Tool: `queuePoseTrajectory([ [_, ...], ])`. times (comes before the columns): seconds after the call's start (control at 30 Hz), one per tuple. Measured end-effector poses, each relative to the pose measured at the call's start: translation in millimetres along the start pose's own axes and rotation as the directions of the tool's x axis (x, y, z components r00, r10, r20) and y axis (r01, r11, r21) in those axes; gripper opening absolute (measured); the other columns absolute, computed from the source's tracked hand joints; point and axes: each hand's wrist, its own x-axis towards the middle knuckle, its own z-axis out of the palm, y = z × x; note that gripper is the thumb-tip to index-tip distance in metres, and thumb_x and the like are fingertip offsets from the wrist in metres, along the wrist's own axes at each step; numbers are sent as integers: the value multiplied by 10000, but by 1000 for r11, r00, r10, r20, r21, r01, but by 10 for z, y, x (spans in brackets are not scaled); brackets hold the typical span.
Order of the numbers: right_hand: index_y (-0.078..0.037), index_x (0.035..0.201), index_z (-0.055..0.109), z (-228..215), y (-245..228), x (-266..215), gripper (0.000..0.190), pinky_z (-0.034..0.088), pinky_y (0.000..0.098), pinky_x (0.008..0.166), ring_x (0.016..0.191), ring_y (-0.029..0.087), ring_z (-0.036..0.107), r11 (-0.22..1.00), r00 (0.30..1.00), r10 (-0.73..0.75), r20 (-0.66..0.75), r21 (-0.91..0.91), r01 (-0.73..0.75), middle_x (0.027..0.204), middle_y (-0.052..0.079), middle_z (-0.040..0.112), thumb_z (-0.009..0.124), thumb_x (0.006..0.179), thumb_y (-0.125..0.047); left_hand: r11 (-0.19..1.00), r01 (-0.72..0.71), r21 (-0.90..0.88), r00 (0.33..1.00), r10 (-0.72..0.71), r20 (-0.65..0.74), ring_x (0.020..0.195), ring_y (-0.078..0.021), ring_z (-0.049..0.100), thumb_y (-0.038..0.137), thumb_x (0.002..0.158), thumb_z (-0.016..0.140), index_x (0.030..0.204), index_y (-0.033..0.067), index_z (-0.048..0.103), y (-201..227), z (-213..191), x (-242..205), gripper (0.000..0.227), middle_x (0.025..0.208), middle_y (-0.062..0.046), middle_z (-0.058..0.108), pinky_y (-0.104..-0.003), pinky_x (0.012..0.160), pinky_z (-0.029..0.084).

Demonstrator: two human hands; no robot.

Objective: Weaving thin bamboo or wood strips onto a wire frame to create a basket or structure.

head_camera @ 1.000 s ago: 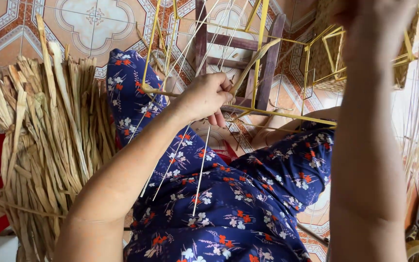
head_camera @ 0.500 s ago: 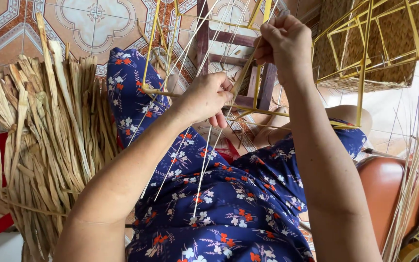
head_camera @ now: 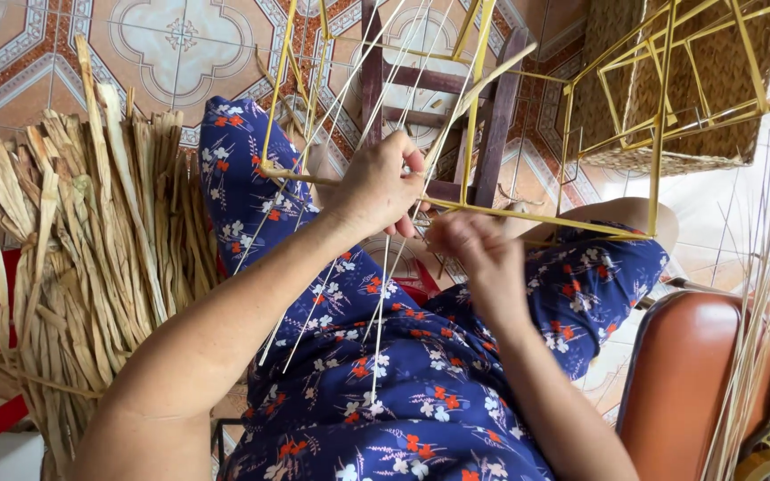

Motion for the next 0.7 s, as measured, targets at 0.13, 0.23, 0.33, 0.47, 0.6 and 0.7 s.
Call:
queuePoseTrajectory([
  [0.13, 17, 1438, 572, 304, 156, -8, 403, 522, 347, 1021, 1161, 209, 684, 968, 993, 103, 52, 224, -113, 1262, 147, 723, 534, 1064, -128, 998, 45, -34, 998, -44, 49, 436, -163, 703, 39, 924, 575, 1093, -15, 599, -67, 22, 38, 179, 719, -112, 749, -266, 300, 511],
  [0.23, -9, 1570, 387, 472, 206, 71, 516, 445, 400, 1179, 1380, 238, 564, 763, 994, 26, 110, 641, -91, 1494, 154, 571, 489, 1067, -62, 998, 59, 3, 996, -59, 65, 438, -162, 705, 60, 959, 522, 1127, 3, 640, -132, 10, 110, 213, 716, -105, 756, -262, 313, 523],
  [0.33, -64, 1622, 243, 576, 211, 162, 641, 368, 402, 1225, 1480, 226, 448, 609, 989, -70, 131, 791, -62, 1606, 106, 449, 472, 1026, -4, 997, 67, -32, 990, -62, 130, 456, -163, 716, 61, 950, 532, 1072, -18, 681, -175, -25, 183, 208, 726, -109, 768, -270, 328, 525],
  [0.47, -51, 1667, 245, 601, 388, 244, 669, 348, 390, 1234, 1410, 205, 473, 625, 991, -88, 105, 780, -27, 1526, 102, 487, 490, 1050, 26, 993, 119, 9, 977, -119, 178, 466, -169, 713, 45, 934, 548, 968, -55, 729, -148, -41, 196, 209, 735, -110, 775, -276, 337, 528],
  [0.6, -46, 1622, 310, 657, 390, 290, 641, 385, 320, 1183, 1308, 131, 555, 705, 989, -109, 101, 709, 5, 1424, 68, 586, 509, 1017, 26, 985, 160, -66, 981, -151, 118, 431, -203, 689, 30, 907, 594, 1014, -30, 610, -118, -45, 170, 124, 730, -160, 758, -316, 306, 499],
  [0.7, -13, 1443, 527, 644, 741, 363, 395, 504, 277, 1044, 1129, 101, 651, 820, 999, -41, -7, 571, 37, 1236, 48, 698, 548, 1053, -71, 985, 155, -75, 970, -137, 200, 427, -172, 681, 43, 900, 571, 1015, -1, 702, -257, -55, 271, 180, 726, -155, 754, -286, 301, 489],
])
